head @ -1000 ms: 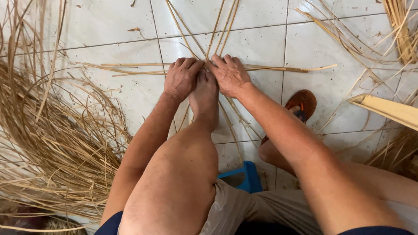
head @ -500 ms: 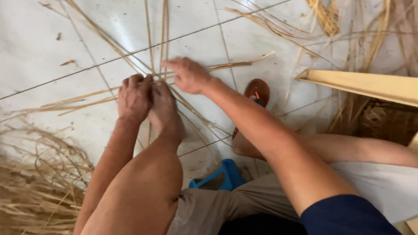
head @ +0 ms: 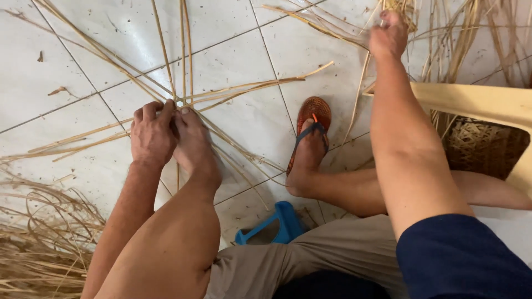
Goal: Weaving the base of a basket by interlacing thin bamboo strips on the floor.
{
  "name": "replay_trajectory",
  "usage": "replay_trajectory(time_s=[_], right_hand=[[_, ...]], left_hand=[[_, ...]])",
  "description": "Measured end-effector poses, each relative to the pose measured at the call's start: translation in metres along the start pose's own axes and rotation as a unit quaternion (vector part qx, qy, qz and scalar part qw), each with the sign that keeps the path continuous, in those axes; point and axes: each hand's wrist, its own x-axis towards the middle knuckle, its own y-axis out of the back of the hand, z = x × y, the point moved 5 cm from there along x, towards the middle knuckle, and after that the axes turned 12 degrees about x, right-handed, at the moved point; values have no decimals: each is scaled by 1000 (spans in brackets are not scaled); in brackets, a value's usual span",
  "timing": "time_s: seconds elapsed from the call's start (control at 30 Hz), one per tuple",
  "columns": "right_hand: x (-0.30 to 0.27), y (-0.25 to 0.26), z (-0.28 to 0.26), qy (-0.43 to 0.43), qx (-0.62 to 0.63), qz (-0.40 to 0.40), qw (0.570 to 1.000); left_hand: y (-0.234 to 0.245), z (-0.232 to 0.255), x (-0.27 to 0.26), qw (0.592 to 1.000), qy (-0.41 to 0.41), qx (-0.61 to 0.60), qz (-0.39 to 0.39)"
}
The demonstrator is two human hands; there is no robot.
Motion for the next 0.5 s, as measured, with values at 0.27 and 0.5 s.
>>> replay_trajectory(time_s=[0.27,0.5], right_hand=[[69,-46,65,125,-212,-171,954],[243,-6,141,-15,-11,-318,948]], left_hand=[[-5,-9,-3,999,-11,-37,3],[5,-14,-10,982,31,-187,28]])
